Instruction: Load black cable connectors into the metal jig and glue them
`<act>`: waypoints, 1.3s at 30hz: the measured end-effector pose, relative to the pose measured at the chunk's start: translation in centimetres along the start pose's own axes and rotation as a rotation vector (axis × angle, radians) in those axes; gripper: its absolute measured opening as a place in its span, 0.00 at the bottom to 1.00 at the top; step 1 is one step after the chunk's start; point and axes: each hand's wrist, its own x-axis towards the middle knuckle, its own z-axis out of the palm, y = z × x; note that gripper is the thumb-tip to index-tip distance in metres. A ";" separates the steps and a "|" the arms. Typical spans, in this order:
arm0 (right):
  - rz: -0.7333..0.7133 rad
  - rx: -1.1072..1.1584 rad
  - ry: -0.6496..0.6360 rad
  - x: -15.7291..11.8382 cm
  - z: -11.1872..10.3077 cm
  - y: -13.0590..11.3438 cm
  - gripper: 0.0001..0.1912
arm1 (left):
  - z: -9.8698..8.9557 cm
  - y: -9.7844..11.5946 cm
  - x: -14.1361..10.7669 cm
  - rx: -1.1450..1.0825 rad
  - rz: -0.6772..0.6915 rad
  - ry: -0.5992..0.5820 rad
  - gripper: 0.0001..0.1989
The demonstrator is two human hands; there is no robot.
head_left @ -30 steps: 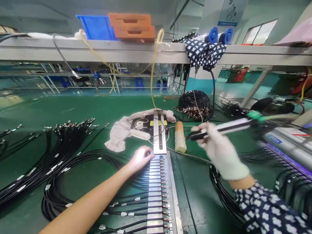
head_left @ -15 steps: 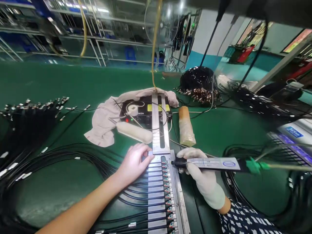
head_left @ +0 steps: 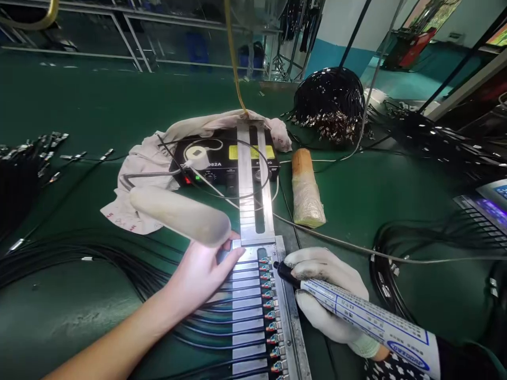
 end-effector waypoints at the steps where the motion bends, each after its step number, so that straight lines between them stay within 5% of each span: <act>1: 0.001 0.001 -0.001 0.0 0.0 0.0 0.16 | 0.0 0.0 0.0 0.002 0.002 -0.002 0.11; 39: 0.038 0.039 0.066 0.7 0.1 -0.4 0.14 | -0.2 -0.2 -0.1 0.013 0.046 -0.020 0.08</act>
